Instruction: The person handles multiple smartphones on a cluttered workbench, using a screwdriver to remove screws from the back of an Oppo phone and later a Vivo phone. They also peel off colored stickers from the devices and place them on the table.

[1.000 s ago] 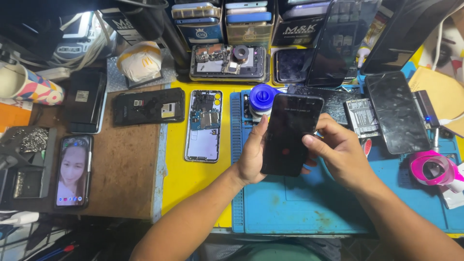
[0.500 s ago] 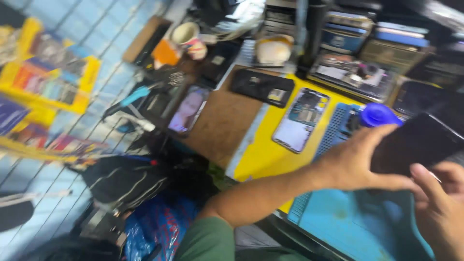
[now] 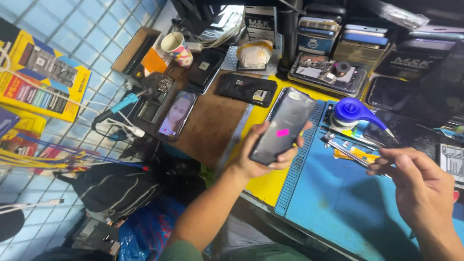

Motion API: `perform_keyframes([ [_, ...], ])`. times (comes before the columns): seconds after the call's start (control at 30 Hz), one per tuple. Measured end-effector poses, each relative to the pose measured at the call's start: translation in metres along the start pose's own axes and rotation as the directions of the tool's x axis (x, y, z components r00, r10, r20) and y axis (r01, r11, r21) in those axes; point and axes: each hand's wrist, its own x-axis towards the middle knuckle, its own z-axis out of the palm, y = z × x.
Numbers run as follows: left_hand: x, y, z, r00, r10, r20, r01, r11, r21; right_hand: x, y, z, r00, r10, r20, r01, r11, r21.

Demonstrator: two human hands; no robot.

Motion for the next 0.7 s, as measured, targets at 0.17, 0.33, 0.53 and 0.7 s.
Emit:
perform_keyframes([
  [0.17,-0.044,0.021,0.000,0.992,0.057,-0.113,-0.074,0.986,-0.151,-0.006,0.005,0.003,0.993,-0.034,0.110,0.045,0.994,-0.095],
  [0.33,-0.091,0.070,0.008,0.842,0.345,-0.415,-0.017,0.786,0.619,0.006,0.062,-0.025,0.987,-0.016,0.161,0.038,0.990,-0.139],
  [0.53,-0.112,0.140,0.058,0.359,0.749,-0.557,0.808,0.049,0.587,0.003,0.044,-0.016,0.987,0.014,0.160,0.041,0.942,-0.332],
  [0.7,-0.137,0.171,0.022,0.223,0.836,-0.502,0.935,-0.038,0.353,0.001,0.043,-0.011,0.990,0.043,0.132,0.021,0.896,-0.444],
])
